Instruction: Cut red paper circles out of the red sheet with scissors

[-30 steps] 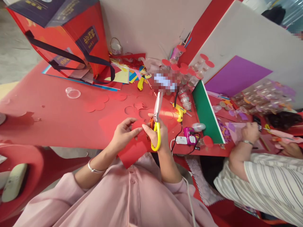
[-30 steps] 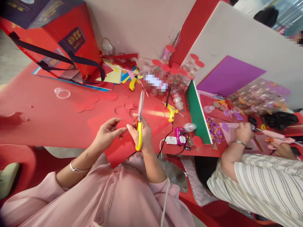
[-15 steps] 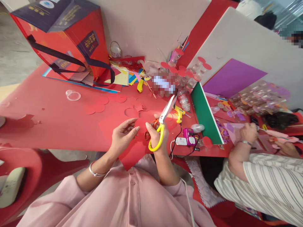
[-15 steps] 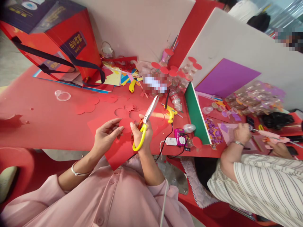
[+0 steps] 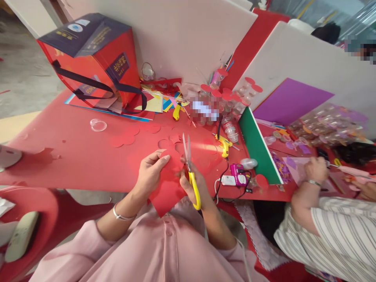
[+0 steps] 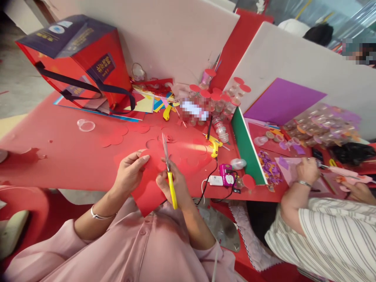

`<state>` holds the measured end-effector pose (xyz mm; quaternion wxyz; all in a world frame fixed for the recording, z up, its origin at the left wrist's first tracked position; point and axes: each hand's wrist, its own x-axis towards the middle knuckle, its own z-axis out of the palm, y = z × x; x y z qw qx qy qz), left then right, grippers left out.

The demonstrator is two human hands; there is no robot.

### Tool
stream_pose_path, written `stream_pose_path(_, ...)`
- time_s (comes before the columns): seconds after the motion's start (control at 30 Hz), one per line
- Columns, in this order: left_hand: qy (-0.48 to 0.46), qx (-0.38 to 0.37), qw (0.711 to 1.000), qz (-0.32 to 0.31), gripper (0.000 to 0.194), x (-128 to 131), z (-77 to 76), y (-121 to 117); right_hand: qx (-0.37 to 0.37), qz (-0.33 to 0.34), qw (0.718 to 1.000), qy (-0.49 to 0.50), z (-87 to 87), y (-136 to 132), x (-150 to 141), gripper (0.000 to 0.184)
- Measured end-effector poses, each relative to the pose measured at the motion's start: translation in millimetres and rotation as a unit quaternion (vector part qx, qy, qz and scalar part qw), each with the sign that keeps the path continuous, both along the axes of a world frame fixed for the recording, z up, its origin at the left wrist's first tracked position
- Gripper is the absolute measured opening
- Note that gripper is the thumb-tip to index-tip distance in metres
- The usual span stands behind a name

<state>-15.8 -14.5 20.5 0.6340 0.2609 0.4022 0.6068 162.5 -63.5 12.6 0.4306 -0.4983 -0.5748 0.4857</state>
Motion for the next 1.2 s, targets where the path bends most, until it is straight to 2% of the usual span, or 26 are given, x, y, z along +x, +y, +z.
stream_pose_path(0.13,0.035,-0.001,0.999,-0.034,0.033,-13,3.4,2,-0.075,0.094,0.993,0.021,-0.1,-12,18,0.093)
stream_pose_path(0.27,0.055,-0.014,0.996,-0.073,0.034,-20,4.5,4,-0.100,0.121,0.987,0.020,6.4,-15,24,0.103)
stream_pose_path(0.63,0.117,-0.010,0.988,-0.099,0.029,-29,13.7,8,-0.093,0.146,0.985,0.019,12.3,-13,27,0.103)
stream_pose_path(0.93,0.101,-0.023,0.989,-0.106,0.027,-30,12.2,9,-0.086,0.143,0.986,0.008,14.5,-11,25,0.102)
stream_pose_path(1.2,0.094,-0.018,0.990,-0.107,0.025,-33,9.2,9,-0.084,0.141,0.987,0.003,14.5,-10,26,0.091)
